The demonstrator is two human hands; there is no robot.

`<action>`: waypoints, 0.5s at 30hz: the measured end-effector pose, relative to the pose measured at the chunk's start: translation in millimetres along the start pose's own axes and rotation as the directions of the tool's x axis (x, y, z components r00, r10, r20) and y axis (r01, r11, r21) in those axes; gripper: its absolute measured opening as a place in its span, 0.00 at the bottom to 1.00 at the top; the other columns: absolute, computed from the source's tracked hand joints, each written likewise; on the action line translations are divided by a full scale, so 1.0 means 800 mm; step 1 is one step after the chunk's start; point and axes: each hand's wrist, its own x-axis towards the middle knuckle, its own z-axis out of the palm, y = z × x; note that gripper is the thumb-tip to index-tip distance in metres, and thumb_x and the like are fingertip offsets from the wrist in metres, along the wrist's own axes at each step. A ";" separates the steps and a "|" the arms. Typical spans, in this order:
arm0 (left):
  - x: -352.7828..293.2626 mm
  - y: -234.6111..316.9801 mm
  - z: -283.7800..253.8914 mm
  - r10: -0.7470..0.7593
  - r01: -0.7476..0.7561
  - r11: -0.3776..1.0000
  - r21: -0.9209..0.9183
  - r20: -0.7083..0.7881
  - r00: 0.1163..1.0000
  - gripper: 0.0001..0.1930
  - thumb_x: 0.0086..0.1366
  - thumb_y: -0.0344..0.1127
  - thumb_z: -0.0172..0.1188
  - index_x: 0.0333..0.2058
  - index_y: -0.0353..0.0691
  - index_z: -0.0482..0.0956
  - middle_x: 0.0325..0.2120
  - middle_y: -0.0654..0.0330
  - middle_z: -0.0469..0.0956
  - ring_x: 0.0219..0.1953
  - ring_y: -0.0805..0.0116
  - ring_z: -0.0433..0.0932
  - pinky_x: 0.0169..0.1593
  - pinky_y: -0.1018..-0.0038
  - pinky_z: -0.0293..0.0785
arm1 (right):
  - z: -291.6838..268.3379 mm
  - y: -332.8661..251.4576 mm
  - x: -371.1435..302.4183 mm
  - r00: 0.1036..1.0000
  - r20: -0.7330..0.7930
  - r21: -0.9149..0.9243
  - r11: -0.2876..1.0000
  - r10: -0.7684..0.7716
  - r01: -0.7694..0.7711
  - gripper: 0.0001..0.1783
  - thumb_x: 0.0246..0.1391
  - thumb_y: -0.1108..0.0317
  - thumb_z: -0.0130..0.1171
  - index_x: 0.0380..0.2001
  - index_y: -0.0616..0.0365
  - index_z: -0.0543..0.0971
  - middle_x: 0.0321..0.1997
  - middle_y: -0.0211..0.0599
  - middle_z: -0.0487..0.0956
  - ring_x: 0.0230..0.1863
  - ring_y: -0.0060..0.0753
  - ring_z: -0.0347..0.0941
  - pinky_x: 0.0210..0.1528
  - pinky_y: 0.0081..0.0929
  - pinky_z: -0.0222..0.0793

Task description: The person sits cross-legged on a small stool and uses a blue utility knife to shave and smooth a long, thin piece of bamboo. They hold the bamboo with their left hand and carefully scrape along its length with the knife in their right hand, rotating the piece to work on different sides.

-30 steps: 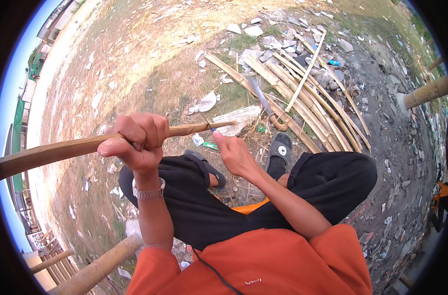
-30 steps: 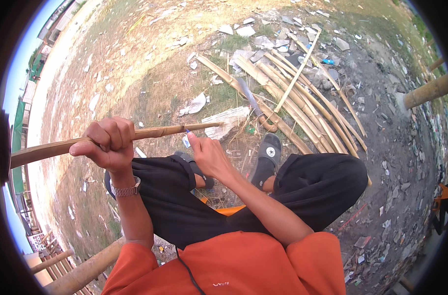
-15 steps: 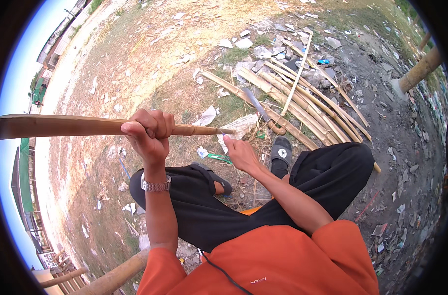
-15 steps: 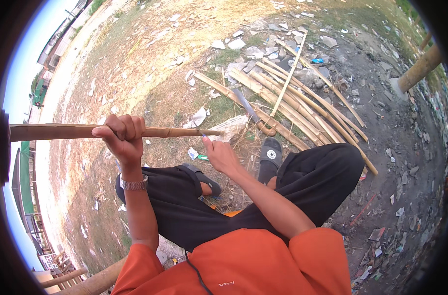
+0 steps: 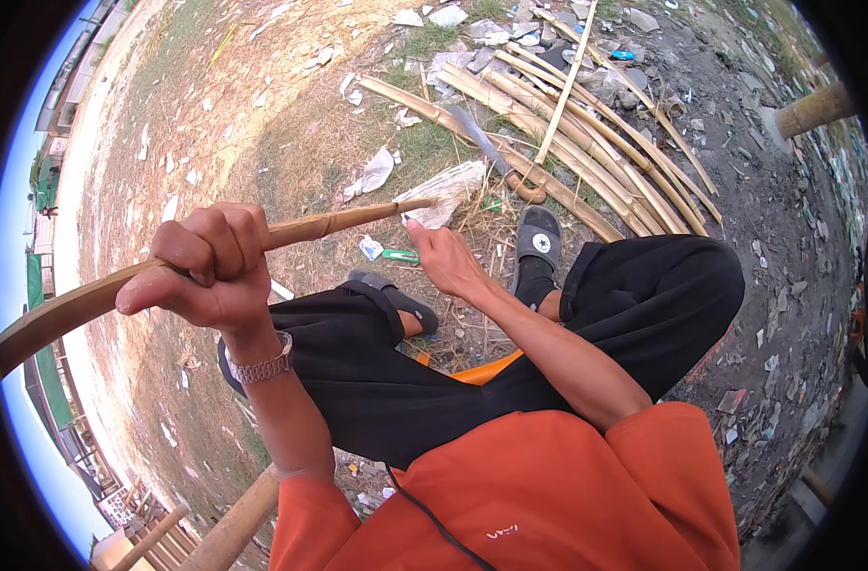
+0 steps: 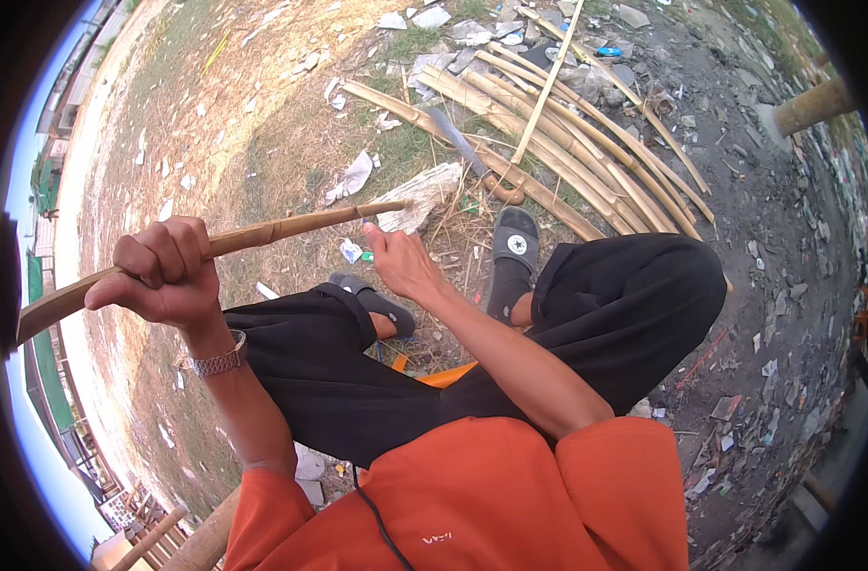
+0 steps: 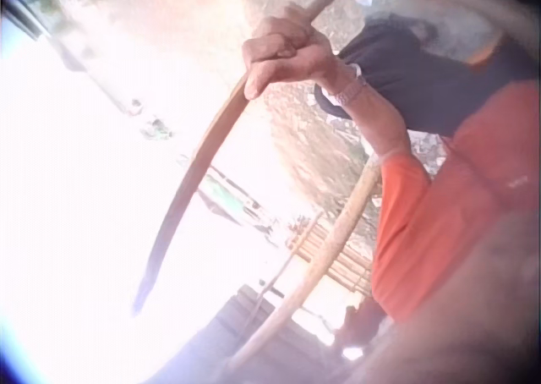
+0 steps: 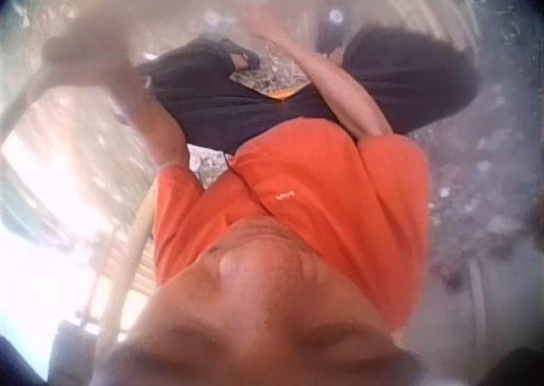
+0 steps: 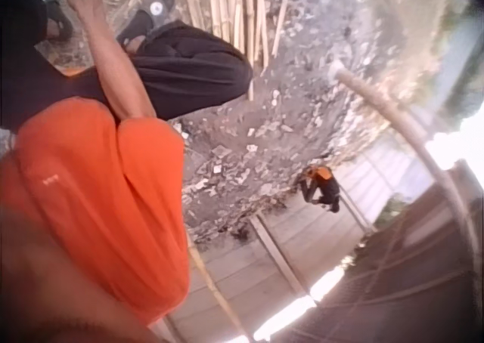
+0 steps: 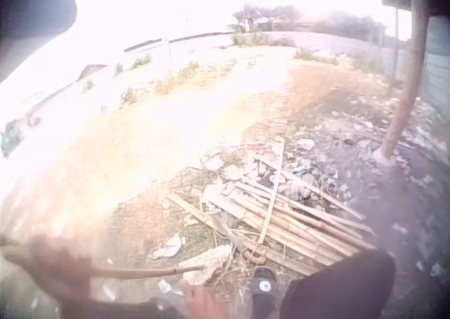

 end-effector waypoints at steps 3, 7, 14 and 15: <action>0.002 -0.004 0.002 0.004 -0.003 1.000 -0.017 0.028 1.000 0.32 0.56 0.72 0.37 0.15 0.47 0.53 0.06 0.72 0.47 0.07 0.81 0.42 0.12 0.81 0.40 | 0.004 0.026 0.021 0.998 -0.015 -0.039 0.998 0.056 -0.056 0.40 0.60 0.43 0.33 0.15 0.72 0.70 0.17 0.64 0.68 0.24 0.63 0.66 0.35 0.51 0.60; 0.003 -0.004 0.007 0.002 -0.002 1.000 0.009 0.020 1.000 0.32 0.56 0.72 0.37 0.15 0.47 0.53 0.06 0.71 0.48 0.07 0.81 0.43 0.12 0.80 0.40 | 0.011 0.029 0.025 0.999 0.019 -0.023 0.999 0.044 -0.043 0.39 0.59 0.44 0.32 0.17 0.72 0.74 0.22 0.70 0.72 0.31 0.69 0.70 0.40 0.53 0.62; 0.003 -0.004 0.015 0.016 -0.017 1.000 0.001 0.082 0.997 0.31 0.57 0.71 0.36 0.15 0.46 0.54 0.06 0.71 0.49 0.07 0.81 0.44 0.11 0.80 0.42 | 0.038 0.123 0.067 0.981 -0.165 -0.174 0.977 0.097 -0.126 0.39 0.59 0.43 0.34 0.18 0.74 0.72 0.19 0.67 0.70 0.28 0.62 0.71 0.36 0.48 0.62; -0.005 -0.001 0.015 0.003 -0.004 1.000 0.021 0.058 0.998 0.31 0.57 0.71 0.36 0.15 0.47 0.54 0.06 0.71 0.49 0.07 0.81 0.44 0.11 0.80 0.42 | 0.034 0.104 0.059 0.988 -0.130 -0.128 0.987 0.078 -0.095 0.39 0.59 0.43 0.34 0.17 0.73 0.72 0.19 0.66 0.70 0.27 0.60 0.71 0.36 0.48 0.62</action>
